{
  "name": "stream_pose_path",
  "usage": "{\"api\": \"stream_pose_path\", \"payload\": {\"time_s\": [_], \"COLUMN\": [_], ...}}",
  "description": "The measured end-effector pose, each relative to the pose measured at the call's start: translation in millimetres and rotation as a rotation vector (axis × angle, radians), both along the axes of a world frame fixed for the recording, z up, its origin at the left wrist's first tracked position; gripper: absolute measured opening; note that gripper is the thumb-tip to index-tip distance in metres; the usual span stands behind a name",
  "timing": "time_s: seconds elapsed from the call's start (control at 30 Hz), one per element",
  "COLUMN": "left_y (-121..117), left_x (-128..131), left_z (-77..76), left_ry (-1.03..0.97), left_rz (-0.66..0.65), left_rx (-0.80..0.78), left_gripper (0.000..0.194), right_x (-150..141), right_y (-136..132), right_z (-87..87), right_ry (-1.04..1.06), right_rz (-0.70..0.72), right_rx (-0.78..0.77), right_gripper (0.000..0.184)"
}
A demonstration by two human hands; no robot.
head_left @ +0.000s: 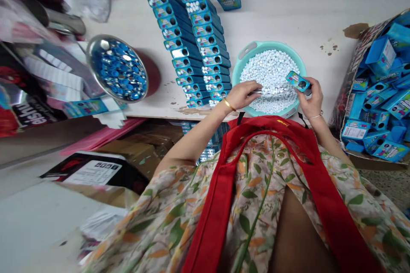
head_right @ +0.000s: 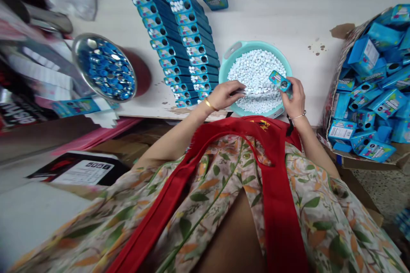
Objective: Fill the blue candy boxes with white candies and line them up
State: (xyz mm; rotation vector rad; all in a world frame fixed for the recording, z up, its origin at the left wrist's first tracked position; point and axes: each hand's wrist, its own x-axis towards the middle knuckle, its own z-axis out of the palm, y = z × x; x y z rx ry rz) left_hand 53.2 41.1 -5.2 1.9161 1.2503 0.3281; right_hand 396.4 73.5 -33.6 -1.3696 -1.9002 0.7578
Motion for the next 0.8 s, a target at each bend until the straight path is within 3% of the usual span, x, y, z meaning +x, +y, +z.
{"api": "stream_pose_path", "payload": {"time_s": [0.1,0.23,0.4,0.5,0.57,0.63,0.7,0.8], "left_y": [8.9,25.4,30.4,27.8,27.9,30.2,33.1,35.3], "left_x": [-6.6,11.4,45.4,54.2,47.2,30.0,9.0,-6.7], "left_z": [44.7,92.9,133.8,146.0,141.7,122.4,88.2,22.4], "left_ry": [0.057,0.262,0.431,0.429,0.425,0.435,0.46,0.52], "left_rz": [-0.041,-0.123,-0.147,-0.119,-0.072,-0.006,0.053,0.056], "left_rx": [0.099,0.146,0.158,0.169,0.18,0.183,0.145,-0.016], "left_gripper": [0.036,0.03,0.031,0.03,0.027,0.025,0.025,0.027], "right_x": [-9.1,-22.6,-31.1,-30.7,-28.1,-23.6,-17.3,-6.5], "right_y": [-2.9,-7.3,-10.7,-11.4,-11.5,-11.2,-10.3,-7.7], "right_z": [-9.5,-18.6,-20.7,-20.6,-19.8,-17.4,-12.9,-2.9], "right_ry": [-0.011,-0.015,-0.021,-0.014,-0.015,-0.011,0.001,0.025], "right_rz": [0.086,0.177,0.204,0.189,0.161,0.124,0.079,0.011], "right_rx": [0.043,0.046,0.001,-0.003,-0.003,-0.016,-0.036,-0.04], "right_gripper": [0.049,0.049,0.049,0.05,0.049,0.05,0.051,0.053]}}
